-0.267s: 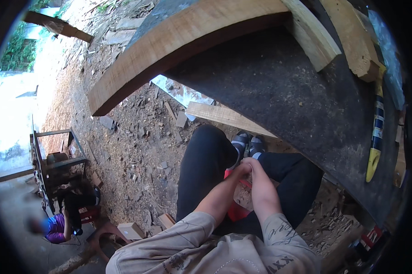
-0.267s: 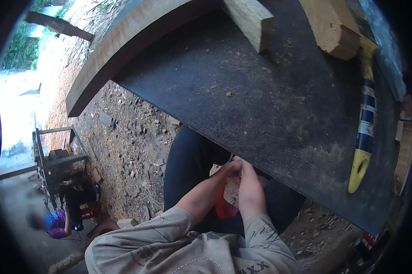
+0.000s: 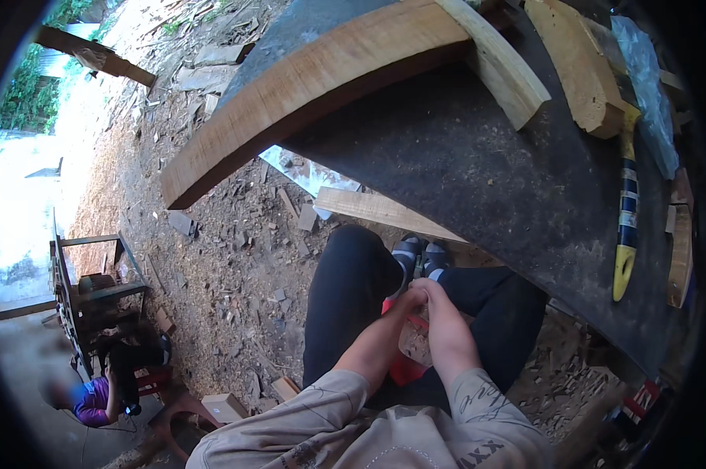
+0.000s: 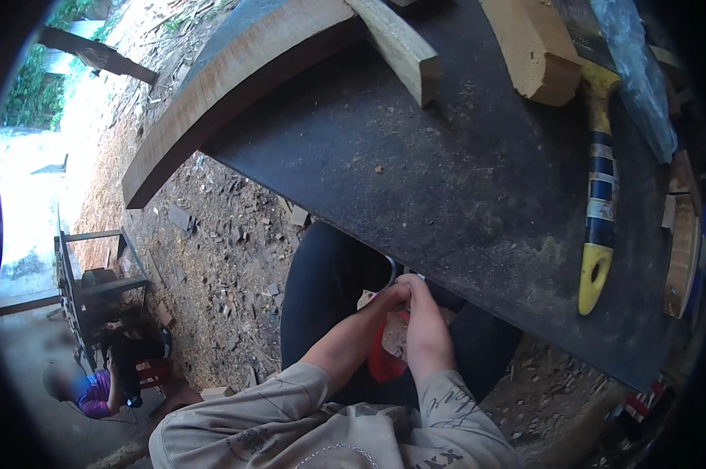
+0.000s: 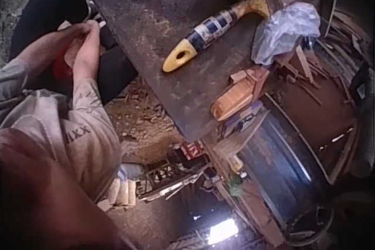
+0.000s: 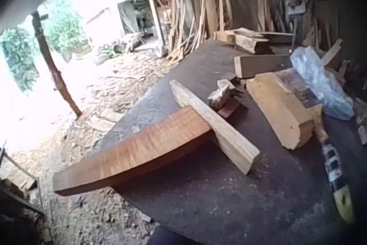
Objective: Assembling small wooden pieces using a hammer and brush.
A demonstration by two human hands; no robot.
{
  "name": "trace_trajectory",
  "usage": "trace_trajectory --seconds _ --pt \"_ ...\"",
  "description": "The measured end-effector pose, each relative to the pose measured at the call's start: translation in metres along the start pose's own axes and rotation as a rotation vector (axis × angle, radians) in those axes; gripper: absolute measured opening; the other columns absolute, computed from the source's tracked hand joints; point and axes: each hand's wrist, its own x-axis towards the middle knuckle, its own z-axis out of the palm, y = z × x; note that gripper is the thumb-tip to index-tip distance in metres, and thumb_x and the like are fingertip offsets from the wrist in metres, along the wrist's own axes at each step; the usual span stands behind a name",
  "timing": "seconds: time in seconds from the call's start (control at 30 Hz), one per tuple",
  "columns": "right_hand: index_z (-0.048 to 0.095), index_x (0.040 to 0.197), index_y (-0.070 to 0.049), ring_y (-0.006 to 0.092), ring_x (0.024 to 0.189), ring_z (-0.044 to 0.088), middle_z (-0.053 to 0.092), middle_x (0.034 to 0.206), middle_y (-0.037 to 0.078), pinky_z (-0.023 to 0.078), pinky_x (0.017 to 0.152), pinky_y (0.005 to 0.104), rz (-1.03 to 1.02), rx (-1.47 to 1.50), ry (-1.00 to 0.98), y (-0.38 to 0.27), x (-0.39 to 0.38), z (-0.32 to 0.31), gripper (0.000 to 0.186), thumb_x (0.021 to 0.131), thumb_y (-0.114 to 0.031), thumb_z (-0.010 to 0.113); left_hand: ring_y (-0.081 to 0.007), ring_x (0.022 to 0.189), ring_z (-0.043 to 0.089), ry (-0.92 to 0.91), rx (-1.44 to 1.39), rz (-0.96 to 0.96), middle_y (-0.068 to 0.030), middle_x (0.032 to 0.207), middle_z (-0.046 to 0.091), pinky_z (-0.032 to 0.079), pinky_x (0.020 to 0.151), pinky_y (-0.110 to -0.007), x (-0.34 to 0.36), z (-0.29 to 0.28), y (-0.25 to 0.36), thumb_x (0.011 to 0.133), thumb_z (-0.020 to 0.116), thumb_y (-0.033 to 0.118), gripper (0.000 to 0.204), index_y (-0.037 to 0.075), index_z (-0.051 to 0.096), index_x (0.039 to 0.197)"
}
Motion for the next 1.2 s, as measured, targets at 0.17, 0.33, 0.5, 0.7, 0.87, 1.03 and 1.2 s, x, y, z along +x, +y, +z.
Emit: trace_trajectory --seconds 0.17,0.33,0.5,0.7,0.87,1.03,1.2 --pt "0.074 0.103 0.001 0.0331 0.088 0.073 0.074 0.097 0.019 0.057 0.086 0.0500 -0.008 -0.057 0.010 0.010 -0.001 0.005 0.023 0.088 -0.012 0.062 -0.0201 0.076 0.069 -0.011 0.010 -0.002 -0.0038 0.092 0.067 0.059 0.060 -0.038 0.001 -0.003 -0.001 0.098 0.066 0.031 0.028 0.012 0.062 0.118" --pt "0.077 0.101 0.000 0.0317 0.088 0.074 0.075 0.096 0.018 0.057 0.086 0.0494 -0.166 -0.976 -0.016 0.012 -0.050 0.007 0.024 0.088 -0.012 0.063 -0.0198 0.076 0.069 -0.045 0.021 0.004 -0.0035 0.092 0.067 0.059 0.060 -0.038 -0.017 -0.003 -0.002 0.098 0.066 0.031 0.028 0.013 0.062 0.118" --pt "0.077 0.095 0.002 0.0302 0.081 0.074 0.076 0.093 0.017 0.058 0.081 0.0490 -0.081 -0.677 0.122 -0.008 -0.127 0.023 0.023 0.089 -0.010 0.058 -0.0195 0.075 0.069 -0.146 0.025 0.063 -0.0033 0.092 0.067 0.059 0.059 -0.038 -0.057 -0.001 -0.017 0.098 0.067 0.031 0.028 0.013 0.061 0.119" --pt "0.072 0.106 0.009 0.0260 0.080 0.073 0.076 0.102 0.016 0.059 0.073 0.0425 -0.231 -0.637 0.216 0.002 -0.135 0.046 0.029 0.090 -0.015 0.071 -0.0162 0.053 0.059 -0.153 -0.030 0.169 -0.0011 0.073 0.060 0.053 0.049 -0.035 -0.037 -0.014 -0.041 0.099 0.064 0.038 0.028 0.012 0.061 0.109" --pt "0.073 0.113 0.012 0.0285 0.092 0.073 0.076 0.112 0.019 0.058 0.085 0.0422 -0.297 -0.917 0.266 -0.006 -0.155 0.061 0.041 0.088 -0.021 0.076 -0.0183 0.045 0.053 -0.236 0.352 0.226 -0.0026 0.066 0.055 0.044 0.042 -0.036 -0.042 -0.027 -0.027 0.101 0.056 0.049 0.039 0.011 0.059 0.106" --pt "0.076 0.107 0.008 0.0288 0.093 0.073 0.077 0.110 0.019 0.056 0.088 0.0401 -0.422 -1.107 0.351 -0.010 -0.187 0.082 0.040 0.089 -0.028 0.074 -0.0178 0.044 0.052 -0.210 0.245 0.169 -0.0024 0.066 0.054 0.042 0.041 -0.036 -0.060 -0.030 -0.020 0.100 0.056 0.049 0.039 0.010 0.057 0.103" --pt "0.077 0.097 0.007 0.0277 0.084 0.072 0.077 0.099 0.018 0.057 0.082 0.0407 -0.405 -0.932 0.350 -0.006 -0.188 0.080 0.035 0.089 -0.027 0.074 -0.0175 0.046 0.053 -0.230 0.315 0.264 -0.0022 0.066 0.056 0.046 0.044 -0.036 -0.061 -0.031 -0.017 0.100 0.056 0.050 0.039 0.012 0.057 0.103"
